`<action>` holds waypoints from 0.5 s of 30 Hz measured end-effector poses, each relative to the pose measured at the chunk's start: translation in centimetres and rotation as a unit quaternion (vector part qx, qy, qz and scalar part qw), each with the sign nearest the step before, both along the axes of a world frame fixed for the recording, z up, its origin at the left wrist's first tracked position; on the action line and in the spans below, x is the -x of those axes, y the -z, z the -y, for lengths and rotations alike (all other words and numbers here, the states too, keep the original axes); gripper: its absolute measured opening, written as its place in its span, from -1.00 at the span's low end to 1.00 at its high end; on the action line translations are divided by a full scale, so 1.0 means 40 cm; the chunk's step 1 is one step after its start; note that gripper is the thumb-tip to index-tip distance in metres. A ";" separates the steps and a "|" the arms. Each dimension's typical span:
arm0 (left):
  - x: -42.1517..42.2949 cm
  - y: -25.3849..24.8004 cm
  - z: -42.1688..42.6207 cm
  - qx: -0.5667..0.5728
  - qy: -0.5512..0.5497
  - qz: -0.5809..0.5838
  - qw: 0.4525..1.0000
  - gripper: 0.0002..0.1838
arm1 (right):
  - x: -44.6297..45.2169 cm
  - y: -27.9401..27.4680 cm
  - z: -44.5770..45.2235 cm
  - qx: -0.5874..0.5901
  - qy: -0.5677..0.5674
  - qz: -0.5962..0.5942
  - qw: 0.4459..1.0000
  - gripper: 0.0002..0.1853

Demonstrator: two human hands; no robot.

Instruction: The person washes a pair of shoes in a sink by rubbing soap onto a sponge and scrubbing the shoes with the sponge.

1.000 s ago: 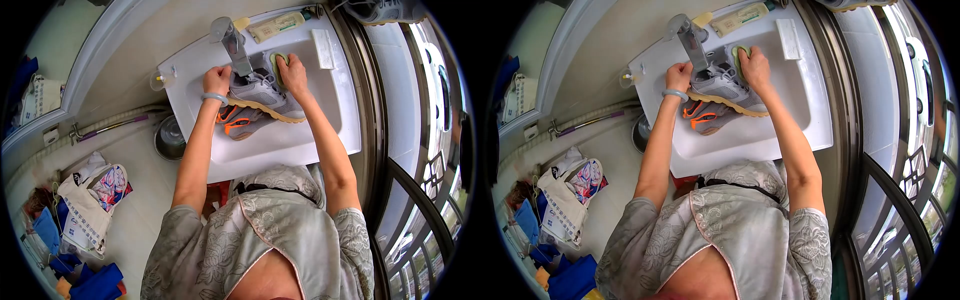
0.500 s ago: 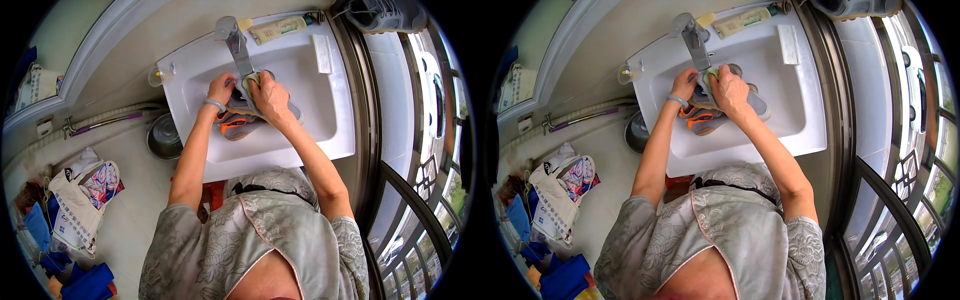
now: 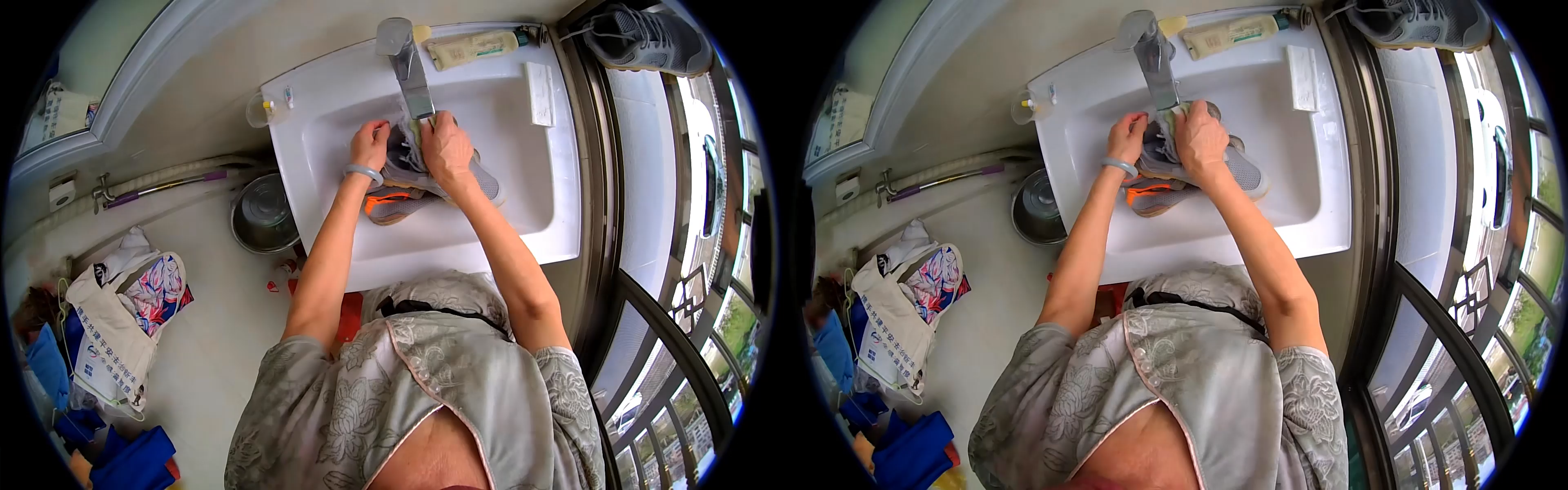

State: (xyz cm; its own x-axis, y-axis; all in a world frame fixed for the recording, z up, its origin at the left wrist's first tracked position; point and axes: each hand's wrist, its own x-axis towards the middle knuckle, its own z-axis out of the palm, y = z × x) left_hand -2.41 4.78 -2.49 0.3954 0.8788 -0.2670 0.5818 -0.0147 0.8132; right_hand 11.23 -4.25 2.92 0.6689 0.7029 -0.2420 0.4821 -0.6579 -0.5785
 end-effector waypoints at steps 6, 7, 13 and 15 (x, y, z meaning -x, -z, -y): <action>0.008 0.016 0.025 0.008 -0.004 0.020 1.000 -0.71 | 0.076 0.104 -0.023 -0.047 -0.014 0.026 0.998 -0.73; 0.003 0.005 0.021 0.016 -0.001 0.005 1.000 -0.69 | 0.046 0.129 -0.051 -0.042 0.012 0.023 0.999 -0.75; 0.013 0.001 0.012 0.073 -0.013 0.069 0.995 -0.62 | -0.032 0.094 -0.051 -0.004 -0.003 0.043 0.999 -0.75; 0.001 0.011 0.006 0.044 0.000 0.034 0.998 -0.61 | 0.000 0.041 -0.008 0.027 0.021 0.014 0.999 -0.72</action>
